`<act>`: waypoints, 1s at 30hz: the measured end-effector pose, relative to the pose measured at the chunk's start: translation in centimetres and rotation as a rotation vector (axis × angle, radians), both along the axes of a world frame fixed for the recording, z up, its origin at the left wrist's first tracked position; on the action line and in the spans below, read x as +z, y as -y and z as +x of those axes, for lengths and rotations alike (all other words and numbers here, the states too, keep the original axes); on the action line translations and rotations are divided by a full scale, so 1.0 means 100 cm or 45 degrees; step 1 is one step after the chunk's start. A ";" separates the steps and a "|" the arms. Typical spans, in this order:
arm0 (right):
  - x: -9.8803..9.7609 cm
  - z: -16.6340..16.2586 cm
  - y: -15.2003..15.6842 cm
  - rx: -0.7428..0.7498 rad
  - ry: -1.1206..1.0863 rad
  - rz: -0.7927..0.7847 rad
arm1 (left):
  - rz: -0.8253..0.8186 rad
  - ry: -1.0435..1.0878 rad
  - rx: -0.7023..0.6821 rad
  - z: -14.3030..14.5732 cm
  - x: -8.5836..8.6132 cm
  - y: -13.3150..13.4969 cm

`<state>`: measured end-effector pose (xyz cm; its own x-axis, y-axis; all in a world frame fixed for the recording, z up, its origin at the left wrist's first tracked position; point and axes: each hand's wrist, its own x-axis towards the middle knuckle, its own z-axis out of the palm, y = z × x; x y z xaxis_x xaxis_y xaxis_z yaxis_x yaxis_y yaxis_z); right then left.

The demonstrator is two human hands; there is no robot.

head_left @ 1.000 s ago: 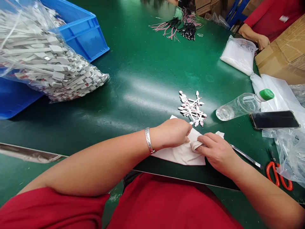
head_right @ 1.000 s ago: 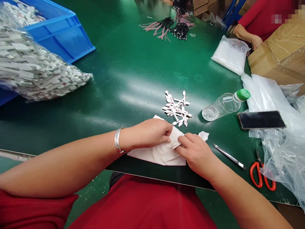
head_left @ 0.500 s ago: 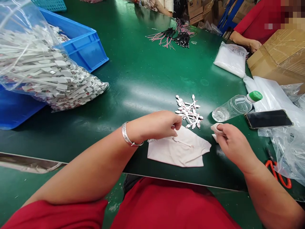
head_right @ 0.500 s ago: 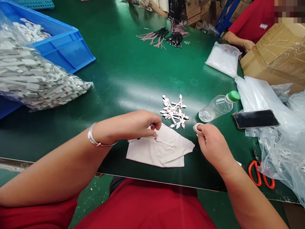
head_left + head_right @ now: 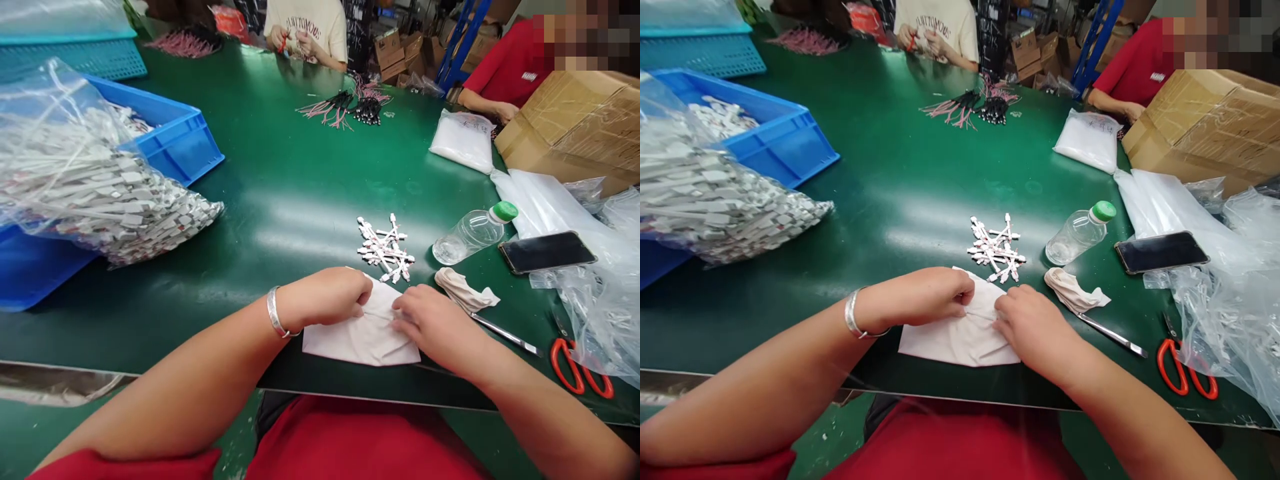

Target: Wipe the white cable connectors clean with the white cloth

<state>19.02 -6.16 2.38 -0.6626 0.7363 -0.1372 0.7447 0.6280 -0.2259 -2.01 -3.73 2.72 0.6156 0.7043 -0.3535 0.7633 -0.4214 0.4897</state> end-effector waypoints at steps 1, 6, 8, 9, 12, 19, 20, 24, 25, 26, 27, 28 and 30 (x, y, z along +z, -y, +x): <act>0.000 -0.006 0.000 0.017 0.033 -0.037 | 0.027 -0.001 0.000 0.001 0.000 0.002; -0.004 -0.013 -0.004 0.031 -0.001 -0.059 | 0.085 0.017 0.032 0.003 0.005 0.008; -0.011 -0.008 -0.003 0.019 -0.119 -0.037 | 0.061 0.048 0.051 0.002 0.010 0.007; -0.015 -0.005 -0.003 0.007 -0.198 -0.018 | 0.034 0.072 0.062 0.002 0.012 0.006; -0.027 0.002 -0.001 -0.049 -0.441 0.053 | -0.124 0.225 0.132 0.000 0.020 0.002; -0.024 -0.002 -0.004 -0.140 -0.795 -0.227 | -0.653 0.810 0.568 0.006 0.019 -0.003; -0.023 -0.003 -0.007 -0.135 -0.817 -0.244 | -0.689 0.876 0.684 0.006 0.017 -0.004; -0.029 -0.008 -0.031 -0.294 -0.652 0.149 | -0.824 1.221 1.027 0.005 0.007 -0.010; -0.032 -0.010 -0.037 -0.334 -0.566 0.222 | -0.847 1.296 1.087 0.005 0.005 -0.012; -0.035 -0.011 -0.043 -0.366 -0.496 0.255 | -0.861 1.364 1.137 0.004 0.003 -0.014; -0.037 -0.013 -0.048 -0.389 -0.450 0.259 | -0.867 1.423 1.182 0.004 0.001 -0.015; -0.040 -0.015 -0.052 -0.402 -0.430 0.244 | -0.866 1.476 1.224 0.004 0.000 -0.016; -0.042 -0.016 -0.057 -0.425 -0.451 0.223 | -0.878 1.560 1.291 0.004 -0.002 -0.018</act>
